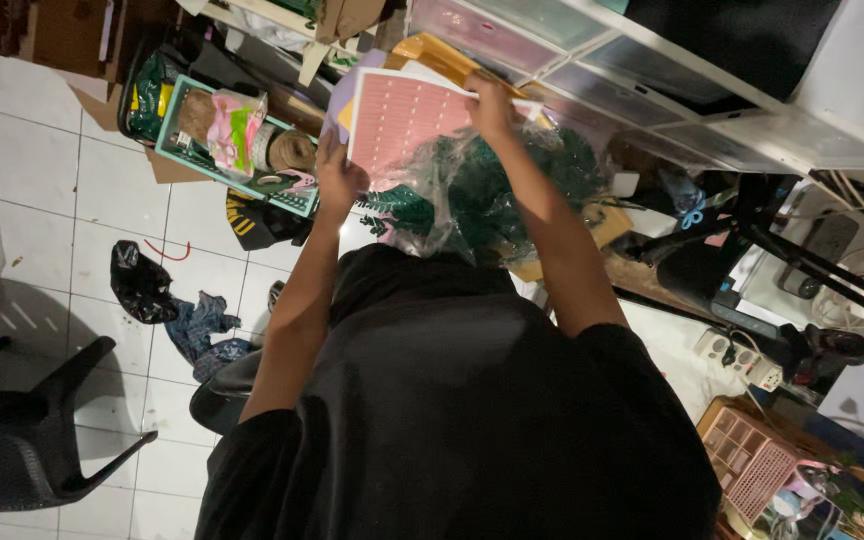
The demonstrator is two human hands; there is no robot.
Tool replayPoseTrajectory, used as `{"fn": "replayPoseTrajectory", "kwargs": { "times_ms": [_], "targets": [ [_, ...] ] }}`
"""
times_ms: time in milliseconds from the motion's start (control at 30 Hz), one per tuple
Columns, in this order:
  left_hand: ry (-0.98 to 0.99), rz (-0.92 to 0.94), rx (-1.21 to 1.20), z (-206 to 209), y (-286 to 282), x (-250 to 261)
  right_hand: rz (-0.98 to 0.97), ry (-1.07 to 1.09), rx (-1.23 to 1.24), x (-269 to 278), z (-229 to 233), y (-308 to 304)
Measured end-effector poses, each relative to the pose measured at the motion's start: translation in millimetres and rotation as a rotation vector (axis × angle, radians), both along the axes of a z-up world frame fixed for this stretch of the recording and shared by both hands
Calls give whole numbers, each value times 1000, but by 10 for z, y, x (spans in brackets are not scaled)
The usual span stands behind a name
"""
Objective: The person picks up a brush and a pink mat, moves items in a storage area including a brown paper envelope, handles a pink tube and green tinsel on the floor, and then places a grid sheet onto the pink mat.
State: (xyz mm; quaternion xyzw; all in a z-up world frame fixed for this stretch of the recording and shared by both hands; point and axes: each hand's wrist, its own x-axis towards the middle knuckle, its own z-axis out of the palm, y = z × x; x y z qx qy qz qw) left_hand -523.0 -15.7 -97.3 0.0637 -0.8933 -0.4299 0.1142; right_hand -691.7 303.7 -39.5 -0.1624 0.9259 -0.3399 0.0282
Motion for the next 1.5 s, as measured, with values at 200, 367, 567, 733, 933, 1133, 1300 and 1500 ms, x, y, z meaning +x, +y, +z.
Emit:
{"fn": "replayPoseTrajectory", "kwargs": {
  "times_ms": [200, 367, 567, 733, 933, 1133, 1300, 1500],
  "targets": [
    [30, 56, -4, 235, 18, -235, 120, 230, -123, 47, 1569, -141],
    [426, 52, 81, 1453, -39, -546, 261, 435, -127, 288, 2426, -178],
    [219, -290, 343, 2230, -139, -535, 131, 754, 119, 709, 2807, -44],
    [10, 43, 806, 2025, -81, -628, -461, 683, -101, 1111, 2721, 1026],
    [53, -242, 927, 2148, 368, -881, -603, -61, -940, 1707, 2186, 1602],
    [-97, -394, 921, 2355, 1030, -767, -918, 151, -733, 2353, 2159, 1614],
    [-307, -520, 876, 2237, 1616, -512, -1093, 320, -703, 3151, 2113, 1477],
    [-65, -990, 757, 2064, 2335, -139, -1481, 531, -807, 4309, 1770, 1367]
  ]
}}
